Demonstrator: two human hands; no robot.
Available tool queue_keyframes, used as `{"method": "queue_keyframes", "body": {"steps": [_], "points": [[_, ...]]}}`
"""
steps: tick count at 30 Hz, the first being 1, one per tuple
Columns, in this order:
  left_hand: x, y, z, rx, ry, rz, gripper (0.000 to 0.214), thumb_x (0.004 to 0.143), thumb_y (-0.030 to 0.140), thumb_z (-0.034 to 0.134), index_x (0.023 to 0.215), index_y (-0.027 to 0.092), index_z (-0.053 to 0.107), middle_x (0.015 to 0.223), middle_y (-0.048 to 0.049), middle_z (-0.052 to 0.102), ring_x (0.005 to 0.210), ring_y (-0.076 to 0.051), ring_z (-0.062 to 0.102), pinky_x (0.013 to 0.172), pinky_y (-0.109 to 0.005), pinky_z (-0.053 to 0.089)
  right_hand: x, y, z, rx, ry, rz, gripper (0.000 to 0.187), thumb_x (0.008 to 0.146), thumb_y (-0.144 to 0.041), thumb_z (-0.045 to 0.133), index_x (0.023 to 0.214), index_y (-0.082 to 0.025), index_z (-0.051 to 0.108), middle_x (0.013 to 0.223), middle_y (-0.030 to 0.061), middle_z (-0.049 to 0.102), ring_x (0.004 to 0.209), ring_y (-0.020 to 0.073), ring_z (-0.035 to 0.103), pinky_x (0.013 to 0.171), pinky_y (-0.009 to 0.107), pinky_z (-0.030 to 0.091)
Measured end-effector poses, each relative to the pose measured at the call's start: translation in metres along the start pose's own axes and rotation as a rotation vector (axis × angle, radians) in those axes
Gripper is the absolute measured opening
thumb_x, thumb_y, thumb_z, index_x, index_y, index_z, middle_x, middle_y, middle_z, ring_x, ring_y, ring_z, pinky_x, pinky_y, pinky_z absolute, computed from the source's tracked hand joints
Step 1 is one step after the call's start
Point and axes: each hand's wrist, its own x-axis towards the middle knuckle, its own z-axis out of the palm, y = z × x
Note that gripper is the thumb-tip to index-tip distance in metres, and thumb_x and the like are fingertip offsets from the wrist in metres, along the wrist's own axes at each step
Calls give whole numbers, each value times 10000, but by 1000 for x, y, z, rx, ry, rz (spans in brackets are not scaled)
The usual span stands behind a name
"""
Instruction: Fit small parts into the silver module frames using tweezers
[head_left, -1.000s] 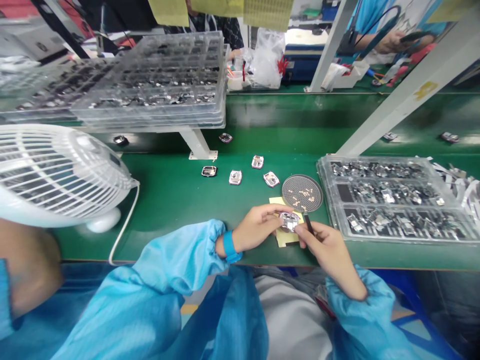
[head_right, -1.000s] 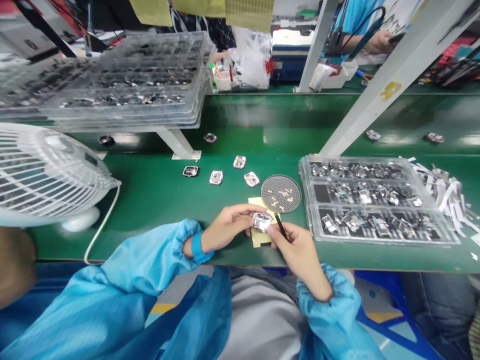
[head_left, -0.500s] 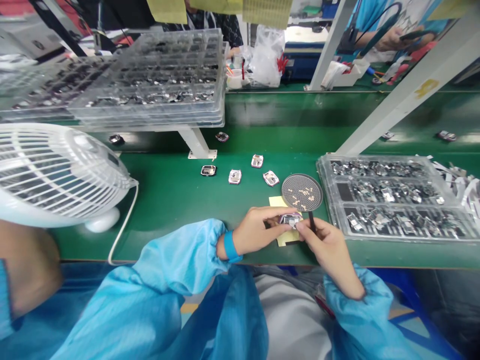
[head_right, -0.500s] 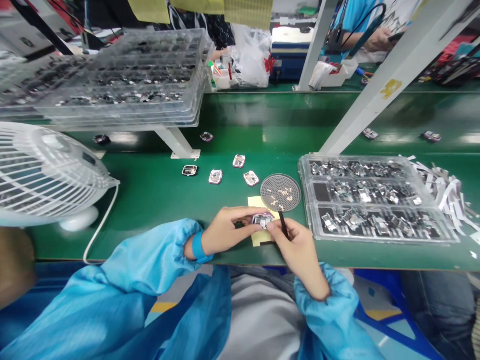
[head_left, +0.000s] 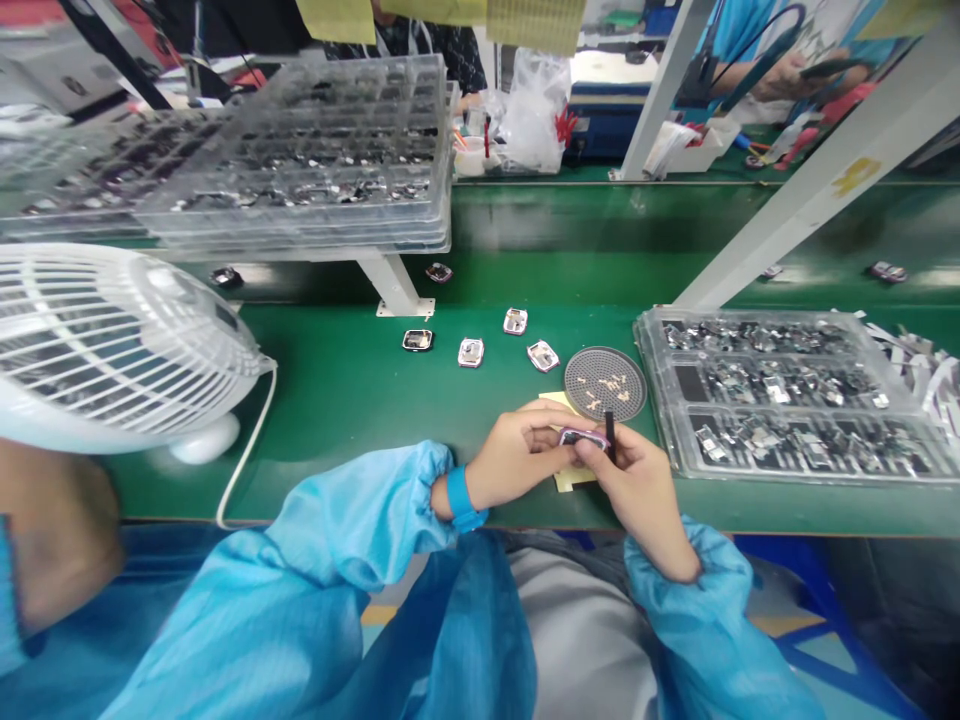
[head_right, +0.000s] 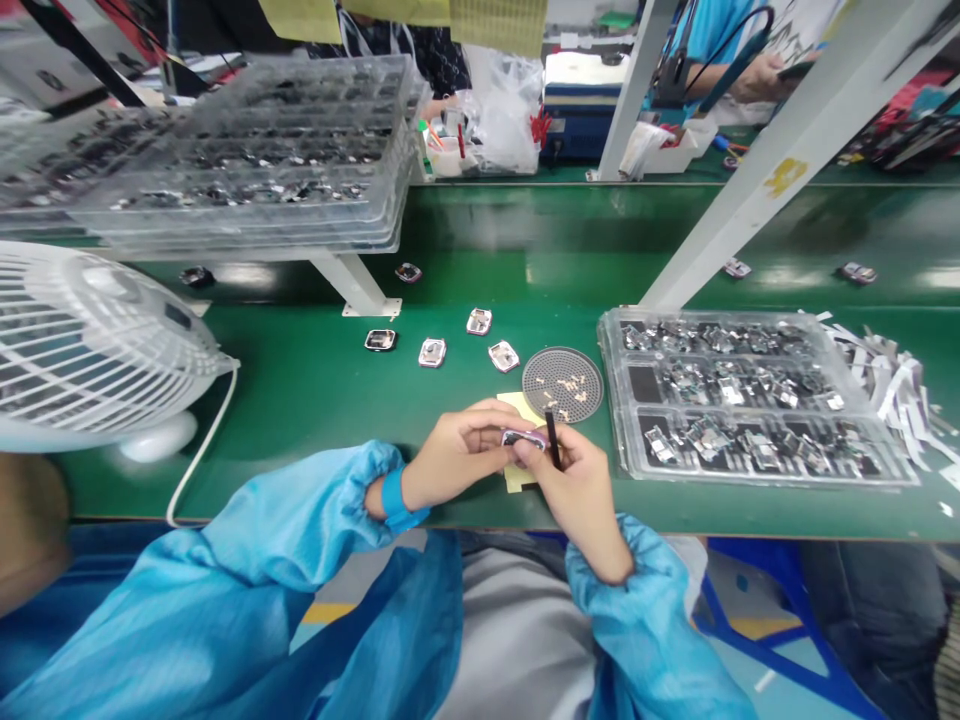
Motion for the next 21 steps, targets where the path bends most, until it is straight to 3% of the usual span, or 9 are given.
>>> {"method": "queue_keyframes", "body": {"steps": [6, 11, 15, 18, 21], "points": [[-3, 2, 1, 353, 20, -45, 281, 883, 220, 648, 1140, 155, 741, 1076, -93, 696, 828, -140, 626, 685, -226, 487, 2, 2, 1, -147, 85, -75, 341, 807, -480, 737, 764, -165, 613, 692, 24, 620, 632, 139, 530, 558, 243, 420], [-2, 4, 3, 422, 115, -9, 248, 860, 238, 664, 1060, 140, 775, 816, -49, 659, 666, -111, 514, 608, -216, 422, 5, 3, 7, -121, 112, -91, 351, 812, -488, 723, 743, -169, 593, 644, 5, 576, 594, 126, 486, 537, 237, 396], [1, 3, 2, 417, 108, -52, 269, 864, 245, 649, 1084, 148, 769, 822, -46, 651, 663, -110, 496, 589, -209, 402, 9, 2, 2, -249, 59, -98, 344, 824, -504, 719, 833, -164, 665, 727, 28, 633, 615, 134, 512, 555, 251, 414], [2, 2, 0, 482, 102, -36, 260, 861, 224, 640, 1077, 158, 769, 823, -36, 647, 640, -98, 486, 583, -207, 395, 10, -4, -5, -361, 104, -249, 287, 858, -442, 709, 983, -184, 690, 874, 50, 660, 710, 153, 560, 625, 271, 447], [1, 0, -1, 552, 110, 34, 243, 857, 211, 638, 1055, 165, 772, 808, -27, 641, 638, -94, 495, 603, -211, 408, 9, -12, -13, -397, 115, -413, 170, 918, -345, 650, 1006, -207, 699, 968, 62, 650, 718, 146, 559, 641, 287, 452]]}}
